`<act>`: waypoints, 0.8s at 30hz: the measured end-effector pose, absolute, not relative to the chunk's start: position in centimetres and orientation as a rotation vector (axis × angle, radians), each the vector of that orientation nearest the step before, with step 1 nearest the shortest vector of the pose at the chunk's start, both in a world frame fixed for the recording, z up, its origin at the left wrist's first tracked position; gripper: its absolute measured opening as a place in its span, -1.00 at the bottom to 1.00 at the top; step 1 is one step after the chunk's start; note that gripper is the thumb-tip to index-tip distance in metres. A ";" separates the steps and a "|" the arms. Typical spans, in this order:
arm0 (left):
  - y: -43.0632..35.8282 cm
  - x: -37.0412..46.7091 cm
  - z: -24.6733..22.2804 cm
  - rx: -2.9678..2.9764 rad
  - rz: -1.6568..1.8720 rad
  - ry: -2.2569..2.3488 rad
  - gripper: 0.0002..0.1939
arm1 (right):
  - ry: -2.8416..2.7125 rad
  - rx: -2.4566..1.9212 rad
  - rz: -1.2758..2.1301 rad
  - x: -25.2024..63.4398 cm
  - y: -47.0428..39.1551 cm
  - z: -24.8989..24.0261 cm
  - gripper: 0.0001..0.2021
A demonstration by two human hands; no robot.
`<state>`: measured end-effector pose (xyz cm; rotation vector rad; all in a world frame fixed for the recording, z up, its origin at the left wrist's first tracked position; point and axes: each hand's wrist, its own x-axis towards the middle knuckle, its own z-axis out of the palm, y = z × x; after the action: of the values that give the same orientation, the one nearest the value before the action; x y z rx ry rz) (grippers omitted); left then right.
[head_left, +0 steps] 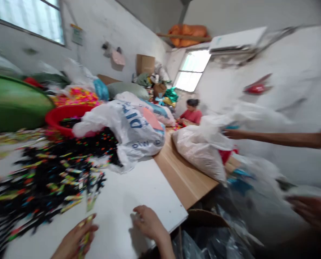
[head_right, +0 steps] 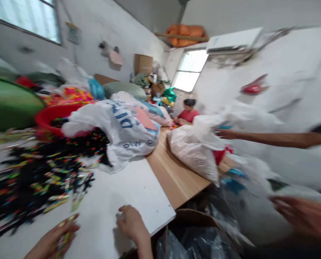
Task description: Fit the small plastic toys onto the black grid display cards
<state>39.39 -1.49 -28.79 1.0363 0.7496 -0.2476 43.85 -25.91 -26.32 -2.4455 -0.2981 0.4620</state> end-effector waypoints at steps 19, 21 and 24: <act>12.0 42.0 -23.2 1.011 -0.012 0.658 -0.75 | -0.660 -2.094 0.331 46.3 -16.2 -31.4 -0.61; 13.1 41.8 -23.0 0.929 -0.011 0.655 -0.71 | -0.651 -2.050 0.377 46.3 -14.6 -31.0 -0.60; 12.8 40.9 -23.7 0.752 -0.040 0.615 -0.61 | -0.701 -2.002 0.406 45.5 -11.0 -29.5 -0.61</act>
<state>40.87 12.82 -23.65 0.7519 0.6154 -0.0397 45.48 -11.03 -29.50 -2.0024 -0.7011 0.4057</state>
